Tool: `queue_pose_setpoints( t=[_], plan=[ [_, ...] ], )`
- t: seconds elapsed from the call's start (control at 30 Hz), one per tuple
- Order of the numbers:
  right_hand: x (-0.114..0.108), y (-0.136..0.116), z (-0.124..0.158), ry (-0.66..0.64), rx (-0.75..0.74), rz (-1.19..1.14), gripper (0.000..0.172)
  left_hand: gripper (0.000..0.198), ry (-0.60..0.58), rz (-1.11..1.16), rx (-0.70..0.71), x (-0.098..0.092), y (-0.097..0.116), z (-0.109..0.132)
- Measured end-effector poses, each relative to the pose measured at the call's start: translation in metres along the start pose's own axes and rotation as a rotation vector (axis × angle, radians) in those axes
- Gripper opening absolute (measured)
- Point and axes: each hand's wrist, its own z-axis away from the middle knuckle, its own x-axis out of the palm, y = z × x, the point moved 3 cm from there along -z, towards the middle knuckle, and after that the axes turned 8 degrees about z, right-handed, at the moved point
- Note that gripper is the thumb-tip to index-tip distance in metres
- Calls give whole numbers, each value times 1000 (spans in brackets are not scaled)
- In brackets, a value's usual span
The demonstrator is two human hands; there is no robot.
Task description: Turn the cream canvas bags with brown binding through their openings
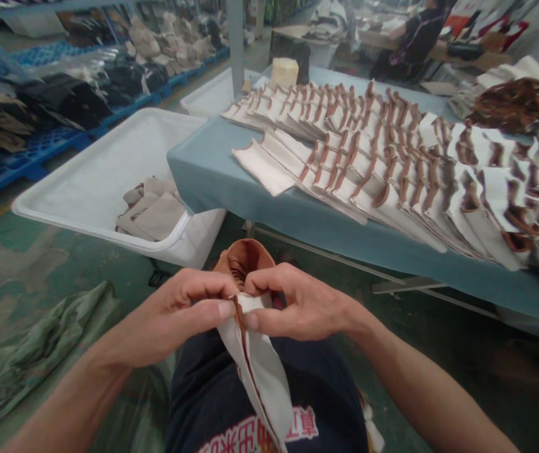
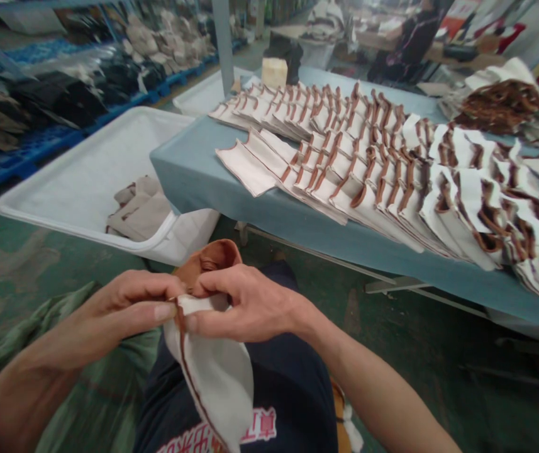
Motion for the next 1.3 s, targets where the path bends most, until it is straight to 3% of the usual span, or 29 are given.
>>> queue_pose_setpoints(
  t=[0.1, 0.3, 0.43, 0.6, 0.77, 0.83, 0.97, 1.13, 1.3],
  plan=[
    [2, 9, -5, -34, 10, -121, 43, 30, -37, -13, -34, -5, -3, -2],
    [-7, -4, -9, 45, -6, 159, 31, 19, -67, -241, -57, -14, 12, -8],
    [-24, -23, -10, 58, -33, 237, 29, 29, -93, -320, 29, -17, 34, -15],
    [-52, -40, -7, 127, -44, 394, 23, 33, -23, -290, 142, -18, 48, -28],
    [-57, -35, 1, 289, -19, 602, 5, 32, 182, -358, 225, -5, 33, -29],
    [-49, -22, 3, 255, -33, 536, 11, 36, 219, -333, 268, 4, 18, -28],
    [-36, 5, 11, 335, -37, 455, 17, 44, 322, -250, 130, 16, -11, -33],
    [-22, 17, 20, 439, -13, 353, 20, 53, 294, -120, 98, 29, -17, -41],
    [-13, 20, 32, 385, 0, 163, 48, 49, 341, 28, 26, 41, -21, -46]
  ],
)
